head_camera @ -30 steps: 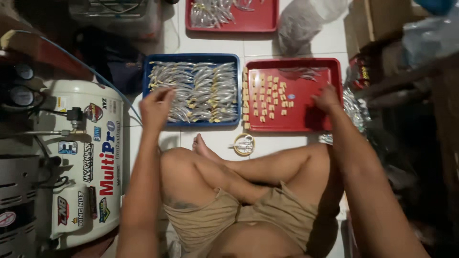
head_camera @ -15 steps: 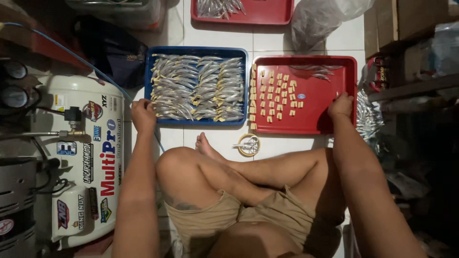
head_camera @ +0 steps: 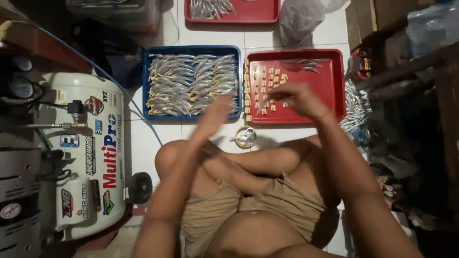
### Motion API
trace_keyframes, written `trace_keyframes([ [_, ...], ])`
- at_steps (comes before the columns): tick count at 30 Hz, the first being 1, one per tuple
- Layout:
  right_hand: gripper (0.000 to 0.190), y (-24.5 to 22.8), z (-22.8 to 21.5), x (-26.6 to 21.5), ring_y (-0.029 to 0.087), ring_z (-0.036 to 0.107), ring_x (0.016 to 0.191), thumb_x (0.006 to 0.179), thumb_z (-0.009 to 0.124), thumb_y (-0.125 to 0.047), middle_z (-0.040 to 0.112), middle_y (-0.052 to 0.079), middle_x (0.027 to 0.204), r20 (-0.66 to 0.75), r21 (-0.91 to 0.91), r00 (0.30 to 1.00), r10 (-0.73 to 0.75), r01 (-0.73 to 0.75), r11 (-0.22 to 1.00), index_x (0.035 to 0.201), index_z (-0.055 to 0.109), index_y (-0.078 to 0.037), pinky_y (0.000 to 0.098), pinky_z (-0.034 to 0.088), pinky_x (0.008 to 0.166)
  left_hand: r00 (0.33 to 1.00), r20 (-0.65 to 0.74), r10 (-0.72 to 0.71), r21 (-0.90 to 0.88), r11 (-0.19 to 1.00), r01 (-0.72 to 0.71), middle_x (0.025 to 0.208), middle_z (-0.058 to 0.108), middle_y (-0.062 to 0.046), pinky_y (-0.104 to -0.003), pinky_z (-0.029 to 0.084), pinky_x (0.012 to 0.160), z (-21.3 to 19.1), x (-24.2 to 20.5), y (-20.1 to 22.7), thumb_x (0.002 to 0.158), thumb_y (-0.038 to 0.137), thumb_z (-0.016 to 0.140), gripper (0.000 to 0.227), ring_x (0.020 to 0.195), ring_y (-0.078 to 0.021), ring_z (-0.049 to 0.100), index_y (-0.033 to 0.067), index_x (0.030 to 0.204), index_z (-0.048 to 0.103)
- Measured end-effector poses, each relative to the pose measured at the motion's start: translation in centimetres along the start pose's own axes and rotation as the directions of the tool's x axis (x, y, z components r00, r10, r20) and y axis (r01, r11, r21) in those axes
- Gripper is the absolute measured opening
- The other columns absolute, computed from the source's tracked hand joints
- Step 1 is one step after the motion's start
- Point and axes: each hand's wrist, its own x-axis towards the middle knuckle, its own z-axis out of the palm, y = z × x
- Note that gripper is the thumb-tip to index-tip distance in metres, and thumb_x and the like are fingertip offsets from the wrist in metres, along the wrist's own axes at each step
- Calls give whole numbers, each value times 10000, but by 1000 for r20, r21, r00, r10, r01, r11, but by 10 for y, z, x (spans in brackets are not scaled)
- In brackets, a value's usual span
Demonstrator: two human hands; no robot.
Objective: The person sits on the floor and repeatedly picks up small clear plastic tubes and yellow foam pieces from trays. They insert the foam pieces into the tubes by hand and place the assembled items into a blue tray.
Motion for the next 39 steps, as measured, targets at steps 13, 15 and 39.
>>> trace_keyframes([
  [13,263,-15,33,-2,201,754,764,768,811,159,758,174,815,-146,448,978,149,-69,892,1000,759,47,319,629,707,963,145,-228,-844,479,240,877,726,-121,-169,544,499,132,-16,-23,1061,261,611,268,625,-131,696,56,1228,656],
  [15,285,-14,34,0,211,742,712,743,834,165,747,193,804,-205,512,959,195,-65,857,989,738,59,326,625,656,957,134,-257,-864,443,240,846,715,-102,-165,510,502,134,-14,-12,1031,293,660,265,619,-118,667,51,1137,685],
  [39,215,360,5,-49,368,719,1066,929,676,-281,771,166,962,-602,-144,423,678,-892,429,957,797,-105,478,596,869,963,208,-172,-928,277,250,976,739,-259,-389,678,648,73,-52,116,1011,141,670,283,796,-316,774,-42,1224,637],
])
